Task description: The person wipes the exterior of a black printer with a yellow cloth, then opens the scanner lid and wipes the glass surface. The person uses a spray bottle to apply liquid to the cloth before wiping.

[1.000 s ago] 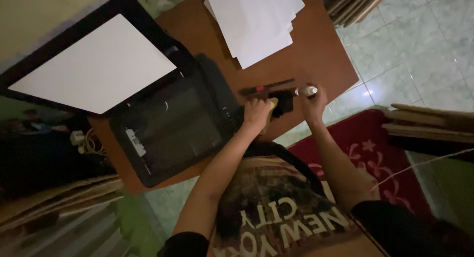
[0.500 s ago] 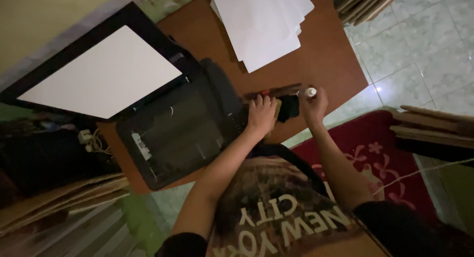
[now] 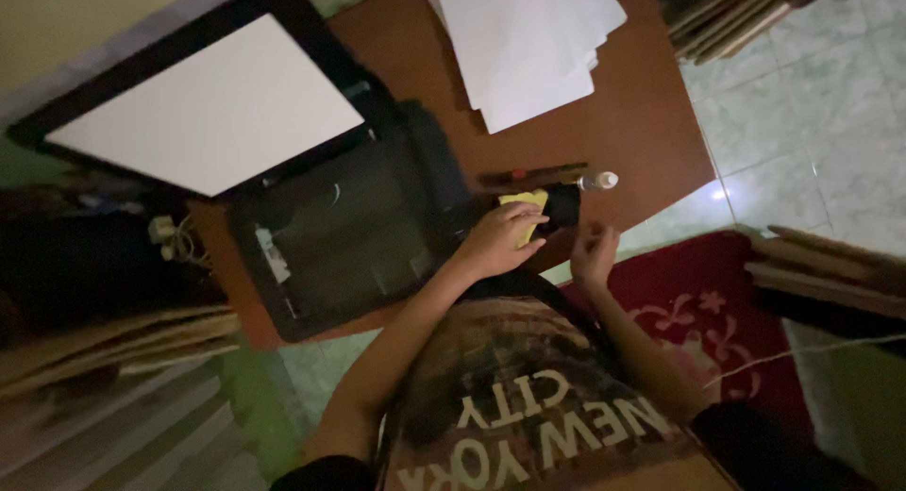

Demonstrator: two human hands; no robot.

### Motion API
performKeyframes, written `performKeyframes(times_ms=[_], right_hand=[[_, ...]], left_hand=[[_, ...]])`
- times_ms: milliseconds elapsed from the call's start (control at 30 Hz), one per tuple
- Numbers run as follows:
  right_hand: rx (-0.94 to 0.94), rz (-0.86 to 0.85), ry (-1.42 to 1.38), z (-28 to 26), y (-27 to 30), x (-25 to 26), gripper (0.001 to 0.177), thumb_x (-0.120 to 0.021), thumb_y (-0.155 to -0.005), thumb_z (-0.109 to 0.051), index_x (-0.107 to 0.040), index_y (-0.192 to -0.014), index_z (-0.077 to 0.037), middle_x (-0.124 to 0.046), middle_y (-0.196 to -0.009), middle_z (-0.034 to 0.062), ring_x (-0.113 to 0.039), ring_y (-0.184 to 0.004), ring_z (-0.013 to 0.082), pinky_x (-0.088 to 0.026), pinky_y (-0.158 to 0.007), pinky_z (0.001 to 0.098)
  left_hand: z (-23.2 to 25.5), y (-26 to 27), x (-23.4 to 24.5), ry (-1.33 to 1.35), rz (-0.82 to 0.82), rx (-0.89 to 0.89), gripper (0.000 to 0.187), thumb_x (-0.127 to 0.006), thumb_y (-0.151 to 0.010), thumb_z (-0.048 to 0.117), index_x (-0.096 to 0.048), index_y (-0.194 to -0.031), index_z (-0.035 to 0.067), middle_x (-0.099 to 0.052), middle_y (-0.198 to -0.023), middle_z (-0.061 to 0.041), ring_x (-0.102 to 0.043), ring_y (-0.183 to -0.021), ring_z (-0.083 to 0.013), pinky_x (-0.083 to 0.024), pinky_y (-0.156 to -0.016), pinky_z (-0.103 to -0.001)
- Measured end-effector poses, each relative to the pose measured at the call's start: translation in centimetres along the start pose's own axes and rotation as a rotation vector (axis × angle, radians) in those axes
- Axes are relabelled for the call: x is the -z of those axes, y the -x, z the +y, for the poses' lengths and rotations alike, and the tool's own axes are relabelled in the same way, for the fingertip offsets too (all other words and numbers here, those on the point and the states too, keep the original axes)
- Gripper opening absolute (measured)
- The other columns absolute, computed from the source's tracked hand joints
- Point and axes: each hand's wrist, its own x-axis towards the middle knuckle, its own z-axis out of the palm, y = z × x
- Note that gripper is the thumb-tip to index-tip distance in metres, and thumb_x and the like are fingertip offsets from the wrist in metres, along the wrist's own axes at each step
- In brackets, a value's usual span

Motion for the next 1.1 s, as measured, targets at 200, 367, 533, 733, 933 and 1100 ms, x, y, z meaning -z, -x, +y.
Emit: performKeyframes(times_ms=[200, 367, 533, 733, 933, 1100], right_hand=[[0.394, -0.139, 0.203, -2.5, 0.0, -0.6, 0.032, -0.075, -0.083, -0.009, -0.075, -0.115, -0.009, -0.054, -0.143, 0.0250, -0.056, -0.118, 0.0460, -0.048, -0.099, 0.0544], [0.565, -0.226, 0.288, -2.9, -0.8, -1.3, 0.035, -0.072, -0.089, -0.013, -0.072, -0.123, -0.003, -0.055, -0.148, 0.0268, -0.052, -0.132, 0.0505, -0.045, -0.110, 0.0554], [0.557, -0.245, 0.188, -2.1, -1.2, -2.2, 0.033, -0.066, -0.098, -0.009, -0.066, -0.128, 0.006, -0.062, -0.141, 0.0270, -0.057, -0.131, 0.0459, -0.047, -0.113, 0.0535], [0.329, -0.217, -0.072, -2.4, -0.9, -0.4, 0.021, -0.064, -0.094, 0.002, -0.069, -0.114, 0.001, -0.071, -0.107, 0.0212, -0.069, -0.094, 0.0357, -0.056, -0.085, 0.0426], [0.261, -0.064, -0.119, -4.0, -0.5, 1.2, 0.038, -0.075, -0.085, 0.003, -0.061, -0.120, 0.003, -0.066, -0.103, 0.0194, -0.067, -0.091, 0.0304, -0.055, -0.083, 0.0411], [0.215, 0.003, -0.184, -4.8, 0.6, 3.2, 0.039, -0.071, -0.092, 0.003, -0.062, -0.130, 0.001, -0.068, -0.111, 0.0164, -0.068, -0.098, 0.0243, -0.057, -0.087, 0.0355]], left_hand=[[1.5, 5.1, 2.3, 0.126, 0.138, 0.068, 0.038, -0.069, -0.101, 0.030, -0.067, -0.131, 0.006, -0.065, -0.136, -0.012, -0.062, -0.127, -0.0312, -0.051, -0.107, -0.043], [2.2, 9.8, 3.3, 0.223, 0.277, 0.154, 0.035, -0.068, -0.101, 0.027, -0.068, -0.129, 0.006, -0.068, -0.134, -0.013, -0.064, -0.124, -0.0317, -0.052, -0.105, -0.042], [2.9, 14.4, 3.1, 0.268, 0.488, 0.189, 0.033, -0.069, -0.100, 0.023, -0.068, -0.126, 0.004, -0.068, -0.131, -0.016, -0.067, -0.120, -0.0327, -0.054, -0.102, -0.041], [3.4, 18.1, 2.1, 0.278, 0.607, 0.296, 0.032, -0.070, -0.100, 0.021, -0.068, -0.127, 0.004, -0.067, -0.131, -0.016, -0.070, -0.110, -0.0290, -0.059, -0.089, -0.037], [3.3, 19.3, 1.7, 0.411, 0.514, 0.489, 0.034, -0.068, -0.098, 0.023, -0.067, -0.128, 0.007, -0.067, -0.132, -0.012, -0.073, -0.091, -0.0272, -0.061, -0.082, -0.036], [2.5, 19.2, 0.7, 0.243, 0.635, 0.241, 0.030, -0.072, -0.101, 0.019, -0.069, -0.127, 0.004, -0.070, -0.128, -0.017, -0.068, -0.118, -0.0315, -0.055, -0.099, -0.039]])
